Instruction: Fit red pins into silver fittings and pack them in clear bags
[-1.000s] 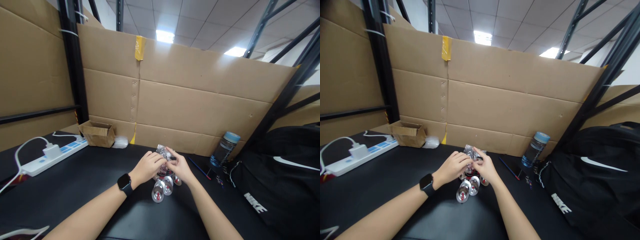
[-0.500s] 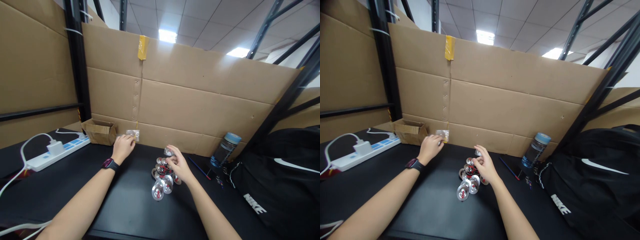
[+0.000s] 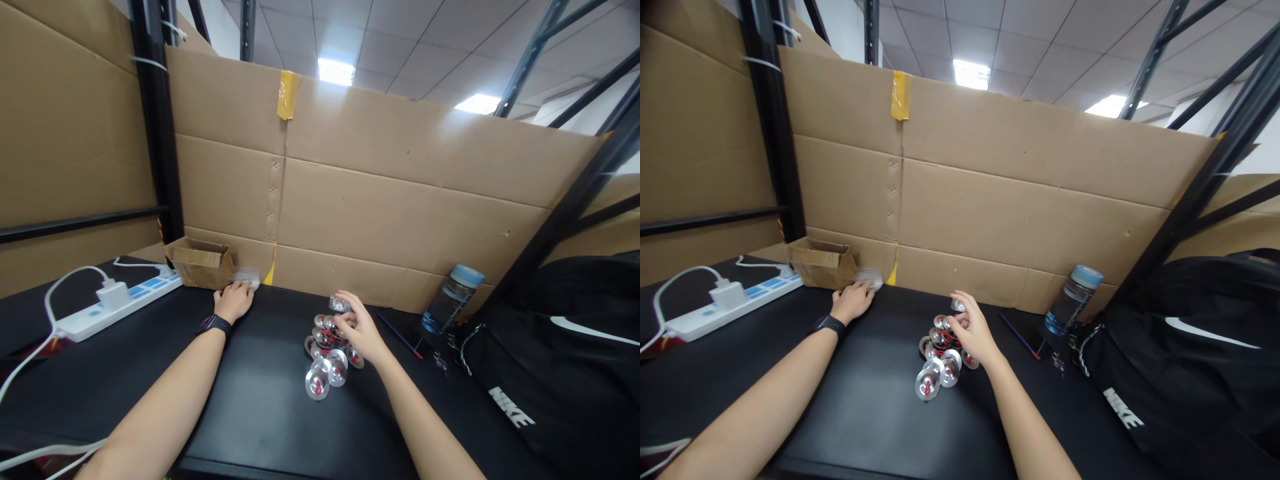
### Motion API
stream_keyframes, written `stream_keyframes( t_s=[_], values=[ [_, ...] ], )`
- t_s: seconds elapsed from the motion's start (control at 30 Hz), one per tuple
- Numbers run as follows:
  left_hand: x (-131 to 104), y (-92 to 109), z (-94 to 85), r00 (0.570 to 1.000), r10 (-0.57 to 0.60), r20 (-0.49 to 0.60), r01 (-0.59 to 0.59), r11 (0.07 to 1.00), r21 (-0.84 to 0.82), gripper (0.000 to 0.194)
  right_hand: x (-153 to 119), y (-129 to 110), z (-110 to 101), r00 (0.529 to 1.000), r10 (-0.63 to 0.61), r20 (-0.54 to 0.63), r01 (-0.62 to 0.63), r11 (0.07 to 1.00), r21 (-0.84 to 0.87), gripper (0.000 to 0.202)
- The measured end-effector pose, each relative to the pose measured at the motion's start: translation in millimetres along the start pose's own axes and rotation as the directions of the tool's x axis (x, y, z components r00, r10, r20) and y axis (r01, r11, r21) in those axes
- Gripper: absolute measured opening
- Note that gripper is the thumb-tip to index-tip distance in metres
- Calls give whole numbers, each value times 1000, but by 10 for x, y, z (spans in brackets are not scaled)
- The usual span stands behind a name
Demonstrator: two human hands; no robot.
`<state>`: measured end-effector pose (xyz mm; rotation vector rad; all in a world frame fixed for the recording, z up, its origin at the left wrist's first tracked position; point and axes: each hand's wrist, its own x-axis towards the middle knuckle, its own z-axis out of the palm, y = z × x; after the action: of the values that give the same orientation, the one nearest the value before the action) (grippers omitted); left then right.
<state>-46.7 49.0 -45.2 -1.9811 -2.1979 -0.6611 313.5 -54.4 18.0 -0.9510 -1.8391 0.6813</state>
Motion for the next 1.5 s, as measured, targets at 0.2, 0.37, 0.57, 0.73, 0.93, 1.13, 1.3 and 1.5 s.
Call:
stream_keyframes(
  t_s=[0.2, 0.37, 0.57, 0.73, 0.93, 1.13, 1.3, 1.5],
  values=[
    [28, -18, 36, 997, -6, 73, 6, 1000, 0, 49, 45, 311, -118, 999, -42, -32, 33, 971, -236, 40],
    [16, -1, 28, 995, 4, 100, -3, 1000, -5, 48, 56, 736, -242, 995, -17, -94, -27, 894, -447, 31],
    [37, 51, 97, 993, 97, 65, -98, 995, 20, 46, 68, 985, -274, 982, 175, -67, -181, 795, -578, 40],
    [64, 40, 166, 989, 132, 72, -134, 991, 20, 45, 76, 989, -245, 961, 277, -13, -224, 748, -624, 43],
    [63, 24, 160, 986, 151, 71, -152, 988, 9, 45, 109, 844, -256, 939, 337, -72, -290, 658, -695, 38],
    [43, 36, 151, 988, 141, 66, -142, 990, 3, 46, 103, 597, -190, 916, 321, -241, -365, 418, -832, 32],
    [40, 50, 151, 990, 128, 54, -129, 991, 23, 48, 93, 574, -175, 970, 189, -152, -227, 485, -845, 33],
    [23, 91, 84, 987, 154, 40, -154, 988, 11, 44, 74, 714, -261, 952, 256, -167, -282, 523, -804, 32]
  ],
)
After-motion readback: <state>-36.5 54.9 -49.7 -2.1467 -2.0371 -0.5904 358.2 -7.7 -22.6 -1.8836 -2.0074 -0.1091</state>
